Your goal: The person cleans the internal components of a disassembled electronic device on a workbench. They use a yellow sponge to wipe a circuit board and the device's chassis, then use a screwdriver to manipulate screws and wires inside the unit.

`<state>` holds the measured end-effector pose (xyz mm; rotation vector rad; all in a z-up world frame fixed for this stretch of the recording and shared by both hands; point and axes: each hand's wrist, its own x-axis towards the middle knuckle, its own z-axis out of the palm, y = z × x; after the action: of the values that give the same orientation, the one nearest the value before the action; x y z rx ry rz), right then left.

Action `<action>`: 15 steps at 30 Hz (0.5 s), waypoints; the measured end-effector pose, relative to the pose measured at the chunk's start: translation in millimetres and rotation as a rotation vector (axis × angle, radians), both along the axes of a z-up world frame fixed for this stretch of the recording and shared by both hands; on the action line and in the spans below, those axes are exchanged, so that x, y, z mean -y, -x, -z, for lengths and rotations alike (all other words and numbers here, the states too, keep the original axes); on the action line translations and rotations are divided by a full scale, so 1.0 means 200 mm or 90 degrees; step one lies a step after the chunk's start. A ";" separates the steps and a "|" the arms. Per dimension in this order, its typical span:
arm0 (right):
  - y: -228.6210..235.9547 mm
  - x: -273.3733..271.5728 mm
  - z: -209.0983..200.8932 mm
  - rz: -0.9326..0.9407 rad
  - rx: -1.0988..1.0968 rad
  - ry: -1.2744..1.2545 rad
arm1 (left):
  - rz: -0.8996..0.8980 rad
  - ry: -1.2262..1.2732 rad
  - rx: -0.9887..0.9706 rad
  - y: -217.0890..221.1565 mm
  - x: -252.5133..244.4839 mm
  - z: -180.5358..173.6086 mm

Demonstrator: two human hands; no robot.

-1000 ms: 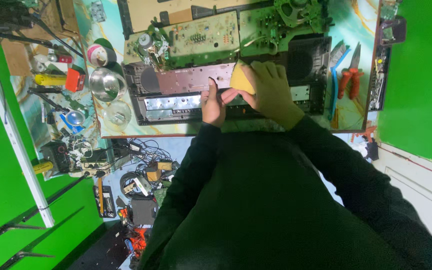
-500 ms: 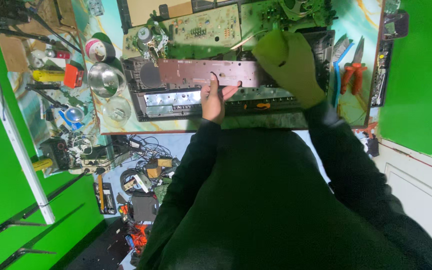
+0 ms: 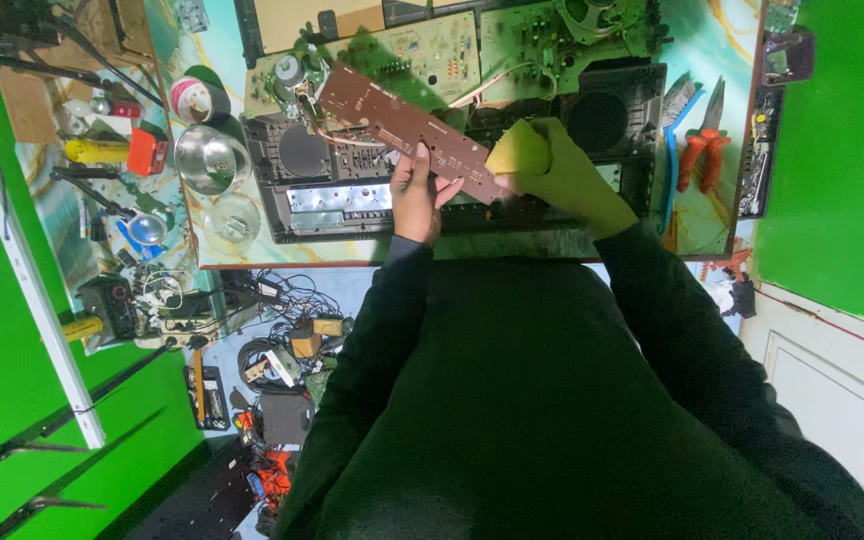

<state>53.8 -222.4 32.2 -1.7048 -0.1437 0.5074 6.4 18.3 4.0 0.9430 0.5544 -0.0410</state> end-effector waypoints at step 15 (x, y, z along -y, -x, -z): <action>0.02 -0.06 -0.11 0.053 0.196 0.042 | 0.189 0.195 -0.115 0.06 0.12 0.00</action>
<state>50.0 -211.3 54.6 -1.8387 -0.2791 0.1864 -5.9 -6.5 4.1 0.7183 0.5514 -0.4686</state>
